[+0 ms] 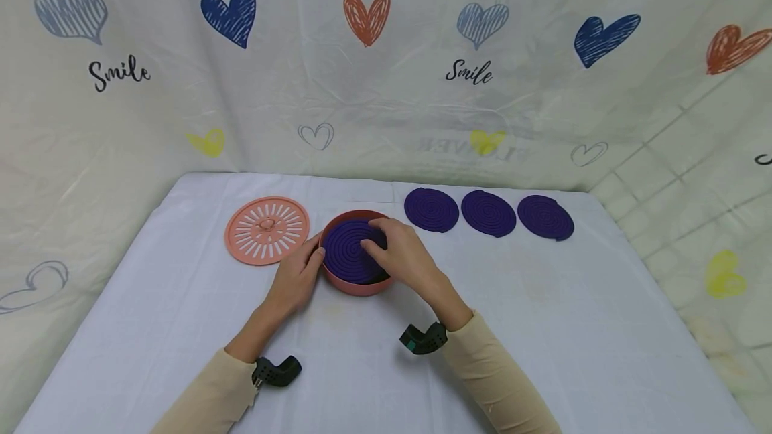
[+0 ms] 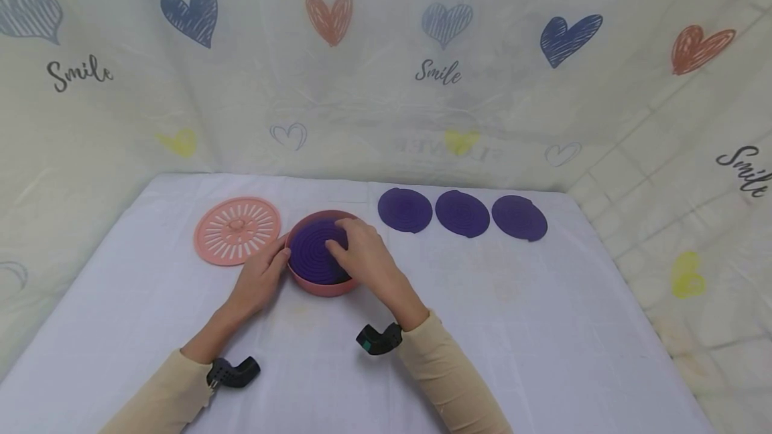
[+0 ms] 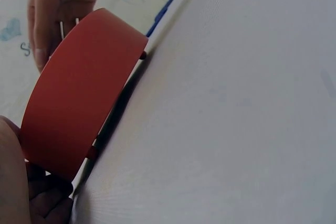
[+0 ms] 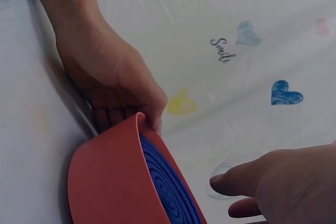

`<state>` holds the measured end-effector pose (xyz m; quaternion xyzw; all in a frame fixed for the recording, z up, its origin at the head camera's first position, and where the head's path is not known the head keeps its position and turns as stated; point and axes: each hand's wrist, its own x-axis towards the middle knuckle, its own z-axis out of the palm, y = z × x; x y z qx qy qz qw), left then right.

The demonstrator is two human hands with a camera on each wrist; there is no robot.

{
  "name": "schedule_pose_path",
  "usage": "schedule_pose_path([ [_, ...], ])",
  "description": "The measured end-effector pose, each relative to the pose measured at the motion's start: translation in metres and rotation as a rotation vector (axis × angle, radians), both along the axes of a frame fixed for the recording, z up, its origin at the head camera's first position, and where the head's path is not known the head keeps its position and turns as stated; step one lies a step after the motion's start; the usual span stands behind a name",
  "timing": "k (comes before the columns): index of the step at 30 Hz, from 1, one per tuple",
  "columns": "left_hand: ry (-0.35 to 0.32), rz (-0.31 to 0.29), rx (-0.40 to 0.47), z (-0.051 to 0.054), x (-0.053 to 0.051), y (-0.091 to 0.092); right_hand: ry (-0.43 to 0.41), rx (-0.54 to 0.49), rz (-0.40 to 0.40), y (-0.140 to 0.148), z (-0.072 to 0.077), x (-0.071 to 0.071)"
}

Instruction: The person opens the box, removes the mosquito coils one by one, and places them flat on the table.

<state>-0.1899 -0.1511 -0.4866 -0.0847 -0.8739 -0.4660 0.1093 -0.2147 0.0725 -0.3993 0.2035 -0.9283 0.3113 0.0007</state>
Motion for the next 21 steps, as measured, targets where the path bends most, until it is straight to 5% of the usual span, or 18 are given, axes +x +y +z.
schedule_pose_path([
  [7,-0.013,-0.002,0.0,-0.0007,-0.0015,0.0002,0.003,-0.068,-0.011,0.0011,-0.0024,-0.002],
  [21,-0.013,-0.007,-0.003,-0.0027,-0.0015,0.0001,-0.018,0.032,-0.024,-0.0006,-0.0049,-0.0024],
])
